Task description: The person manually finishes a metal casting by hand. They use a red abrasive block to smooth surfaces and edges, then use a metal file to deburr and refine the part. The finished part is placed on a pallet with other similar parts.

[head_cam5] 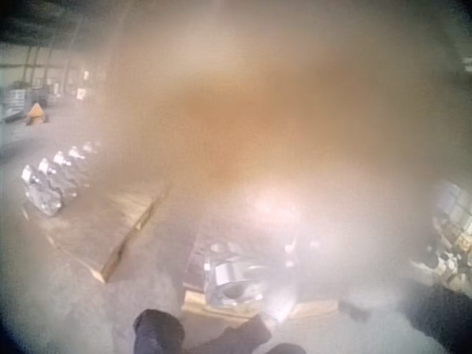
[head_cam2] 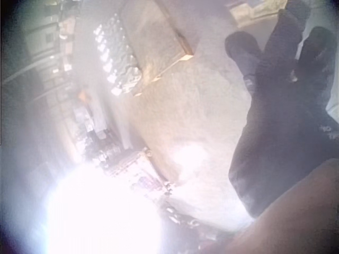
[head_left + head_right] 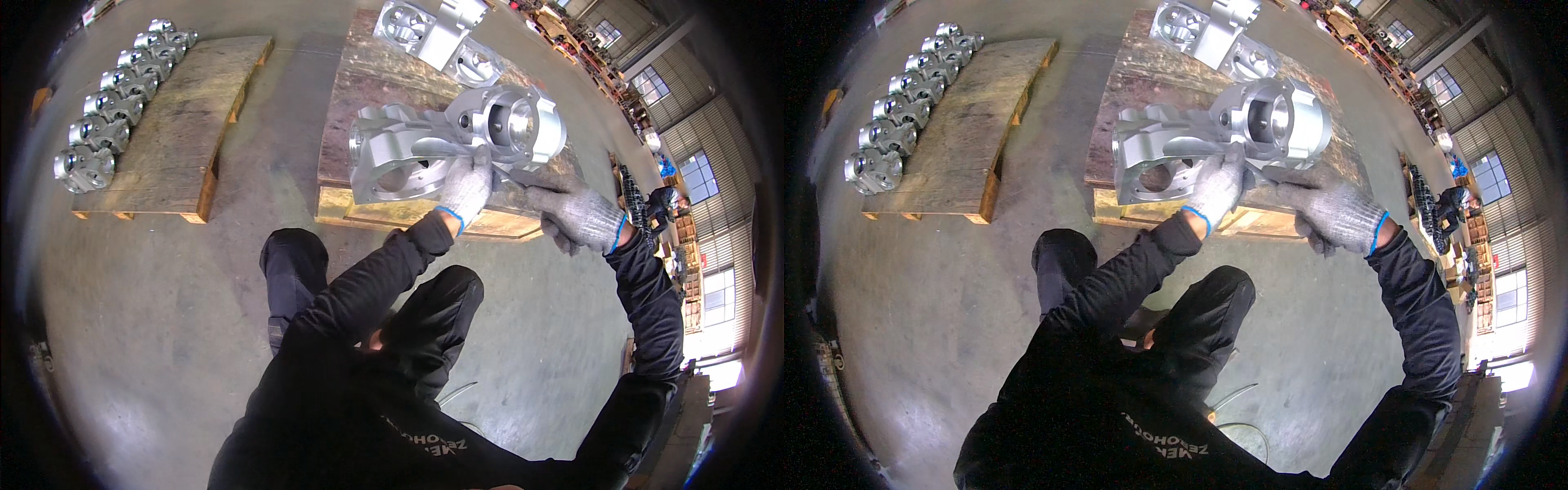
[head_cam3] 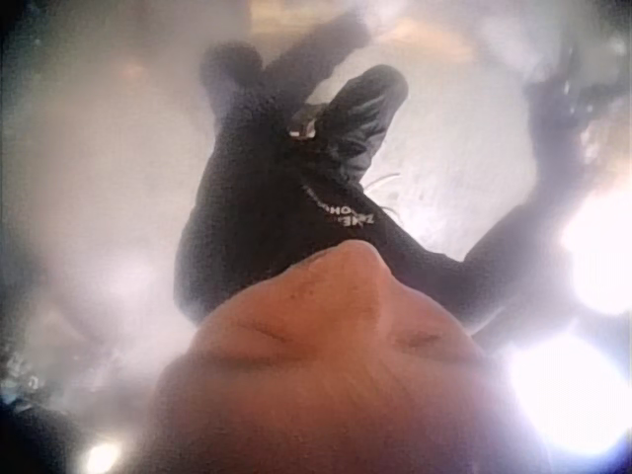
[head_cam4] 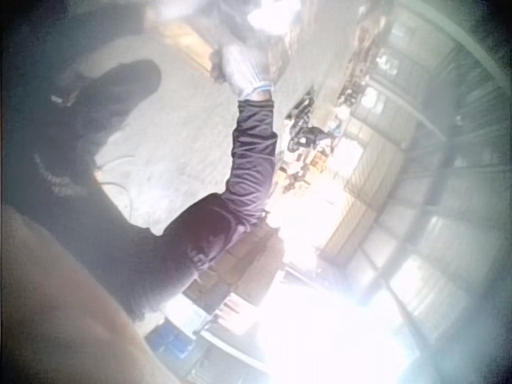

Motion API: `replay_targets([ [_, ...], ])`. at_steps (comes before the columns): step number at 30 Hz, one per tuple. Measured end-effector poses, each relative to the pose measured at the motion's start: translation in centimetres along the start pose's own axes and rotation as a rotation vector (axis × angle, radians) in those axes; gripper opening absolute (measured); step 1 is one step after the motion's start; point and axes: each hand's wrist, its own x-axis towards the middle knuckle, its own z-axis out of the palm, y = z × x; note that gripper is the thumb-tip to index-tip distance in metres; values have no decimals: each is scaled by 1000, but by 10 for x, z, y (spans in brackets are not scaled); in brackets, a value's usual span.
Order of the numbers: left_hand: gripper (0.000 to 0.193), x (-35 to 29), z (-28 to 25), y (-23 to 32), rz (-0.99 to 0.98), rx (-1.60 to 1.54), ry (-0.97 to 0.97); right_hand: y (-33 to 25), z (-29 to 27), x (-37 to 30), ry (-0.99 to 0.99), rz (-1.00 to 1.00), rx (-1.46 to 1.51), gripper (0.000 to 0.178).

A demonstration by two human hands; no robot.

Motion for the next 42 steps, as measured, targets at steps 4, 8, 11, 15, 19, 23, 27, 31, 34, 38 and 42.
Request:
replay_targets([
  [4,64,4,1,-2,-118,-25,17,11,6,3,83,-6,-8,56],
  [8,66,9,1,-4,-148,-67,-9,19,13,7,112,-33,-27,54],
  [11,69,4,1,-2,-298,-124,-11,21,14,10,99,9,15,50],
  [15,73,3,6,17,-117,-21,37,21,15,10,166,-40,-20,50],
  [19,74,-3,-9,25,-152,108,68,20,19,6,118,-20,-23,51],
  [23,83,-6,-2,18,-195,-48,3,18,24,4,147,-4,-5,49],
  [27,70,-2,12,2,22,11,201,17,26,1,159,-121,-61,48],
  [31,60,5,-10,-12,-103,-172,122,14,22,-5,304,-395,-398,44],
  [34,53,14,-24,-3,-288,-331,-10,6,21,-12,562,-802,-556,36],
  [38,56,7,-39,16,-13,96,-56,-8,29,-4,715,-911,-529,24],
  [42,23,-32,-74,33,496,573,129,-20,34,42,796,-915,-630,17],
])
